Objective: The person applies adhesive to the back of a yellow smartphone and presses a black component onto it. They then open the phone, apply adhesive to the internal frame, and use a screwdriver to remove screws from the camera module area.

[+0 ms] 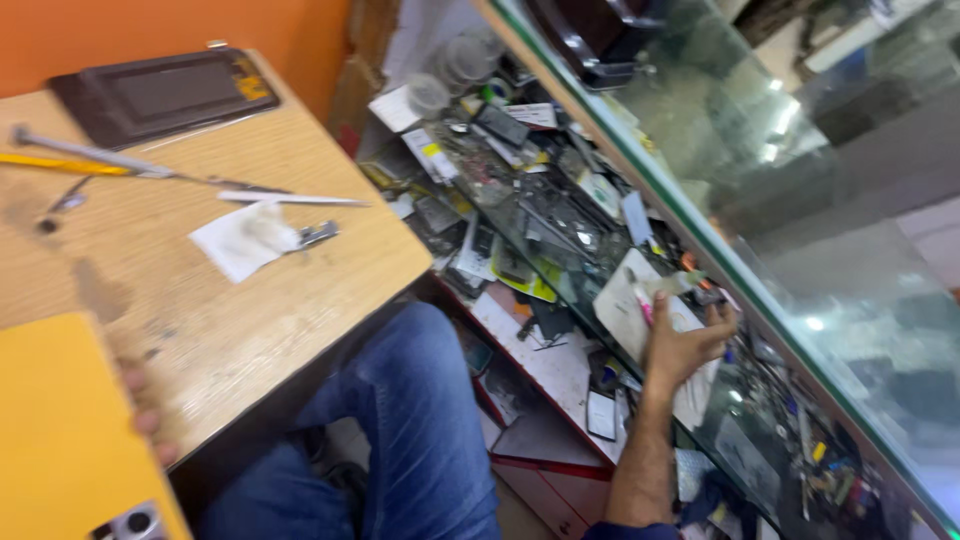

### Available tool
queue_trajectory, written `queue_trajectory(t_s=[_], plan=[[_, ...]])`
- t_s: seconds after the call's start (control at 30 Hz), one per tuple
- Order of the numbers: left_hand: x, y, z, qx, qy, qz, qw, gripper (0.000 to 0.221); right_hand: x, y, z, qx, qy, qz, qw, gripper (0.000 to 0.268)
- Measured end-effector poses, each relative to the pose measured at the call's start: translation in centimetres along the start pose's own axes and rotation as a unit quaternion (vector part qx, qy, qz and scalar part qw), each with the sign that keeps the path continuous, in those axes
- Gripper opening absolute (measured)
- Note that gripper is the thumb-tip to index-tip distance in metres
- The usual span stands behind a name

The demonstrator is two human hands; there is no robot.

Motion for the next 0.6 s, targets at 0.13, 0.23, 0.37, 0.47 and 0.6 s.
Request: queue_trajectory(t_s=[0.13, 0.23, 0.37, 0.47, 0.6], plan=[[2.6, -1.1, 0.8, 0.057, 0.039, 0.070, 0.995, 0.079, -2.4, -3.1, -1.1, -0.078, 0.038, 0.032, 0.996, 0.068], [3.4, -0.7, 1.8, 0.046, 0.106, 0.046, 0.992, 0.083, -1.1, -6.3, 1.3, -0.184, -0.029, 0.082, 0.979, 0.063], [3.8, -2.4, 0.1, 0.065, 0.086, 0.044, 0.993, 0.070, 2.7, -7.1, 7.5, -0.323, -0.098, 0.216, 0.916, 0.056], [4.0, -2.7, -0.1, 0.084, 0.098, 0.058, 0.990, 0.069, 7.2, -4.8, 14.6, -0.424, -0.094, 0.318, 0.843, 0.051], [4.1, -2.3, -0.1, 0.097, 0.104, 0.068, 0.988, 0.072, 15.4, -1.1, 27.3, -0.519, -0.012, 0.438, 0.734, 0.046]])
Point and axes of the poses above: each hand's wrist, its own x-axis away from the middle knuckle, its own y-axis out of the back of the hand, z = x × y, the point moved 6 cm from there along -x, towards the middle knuckle, and after that the axes turned 4 degrees about x, right-handed, at the moved point
